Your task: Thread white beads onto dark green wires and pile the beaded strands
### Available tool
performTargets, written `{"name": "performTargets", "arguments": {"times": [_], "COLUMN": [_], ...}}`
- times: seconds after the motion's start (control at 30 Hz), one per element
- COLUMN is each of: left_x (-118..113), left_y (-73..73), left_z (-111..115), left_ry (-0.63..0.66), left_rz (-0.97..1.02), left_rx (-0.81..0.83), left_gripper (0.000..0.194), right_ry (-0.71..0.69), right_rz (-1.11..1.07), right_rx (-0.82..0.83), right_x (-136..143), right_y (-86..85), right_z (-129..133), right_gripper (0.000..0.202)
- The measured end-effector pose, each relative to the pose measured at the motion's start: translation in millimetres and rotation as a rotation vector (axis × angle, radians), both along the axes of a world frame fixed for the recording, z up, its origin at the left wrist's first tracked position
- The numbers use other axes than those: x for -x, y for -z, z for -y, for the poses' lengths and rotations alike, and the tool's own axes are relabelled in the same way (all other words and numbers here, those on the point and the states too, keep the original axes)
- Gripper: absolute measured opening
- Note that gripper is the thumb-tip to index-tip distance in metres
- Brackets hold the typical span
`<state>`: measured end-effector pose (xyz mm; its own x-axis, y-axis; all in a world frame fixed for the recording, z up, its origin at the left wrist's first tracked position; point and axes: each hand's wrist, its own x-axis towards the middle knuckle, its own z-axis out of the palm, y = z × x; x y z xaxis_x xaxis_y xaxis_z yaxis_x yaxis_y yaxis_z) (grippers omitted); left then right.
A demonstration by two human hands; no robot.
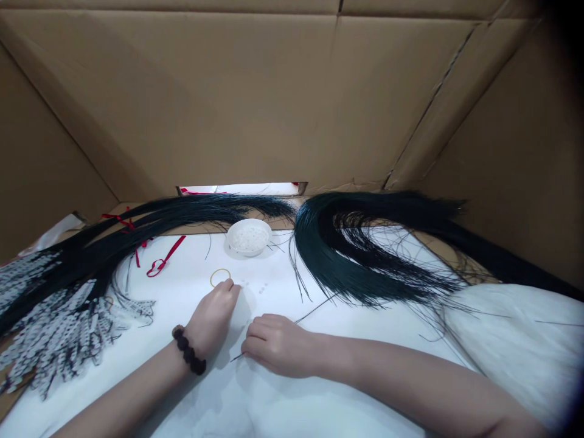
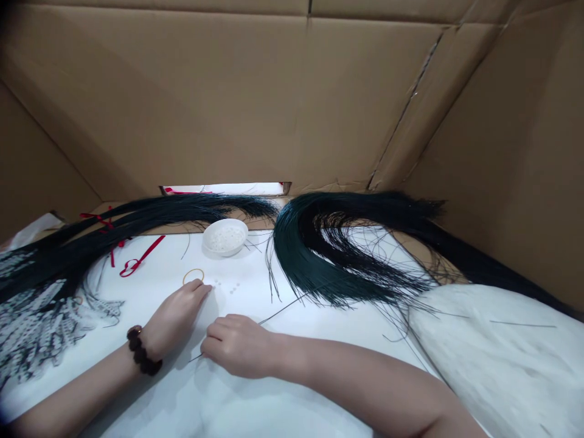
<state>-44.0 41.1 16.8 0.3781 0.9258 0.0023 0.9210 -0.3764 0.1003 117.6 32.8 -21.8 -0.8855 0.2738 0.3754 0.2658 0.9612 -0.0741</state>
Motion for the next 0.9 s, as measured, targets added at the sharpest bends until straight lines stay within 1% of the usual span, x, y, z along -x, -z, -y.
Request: {"name": "performTargets", "arguments": {"times": [0.17,0.3,0.5,0.63,0.8,0.9], "left_x": [6,11,16,20,23,23], "left_y": [4.0,4.5,-2.4,-6.0,-1.9,0.5], "left_z": [-4,-7,-14,-18,-20,-20], "left_ry": [-0.002,-0.012,-0.059,-0.086,-0.027,0.011], "left_rz": [0.063,0.17,0.245,0.268,0.342,0.345], "left_rx": [-0.006,0.026,0.061,0.062,0.064,0.069], "left_gripper": [0.022,0.022,0.029,0.026,0.023,0.024], "right_ry": [0.001,-0.005,-0.007,0.0,0.007,0.006], "right_rz": [-0.023,-0.028,-0.032,-0.033,-0.045,-0.049], "right_rx": [-0.009,-0.01,-0.003,-0.004,-0.006,-0.012], "right_x": [0,-1,-1,-1,-2,-2], "right_y": [1.2,0.1,0.6,2.1,0.5,-0.4], "right_z": [1,1,1,1,2,2], "right_gripper": [0.023,0.022,0.018,0.016,0.015,0.016]}}
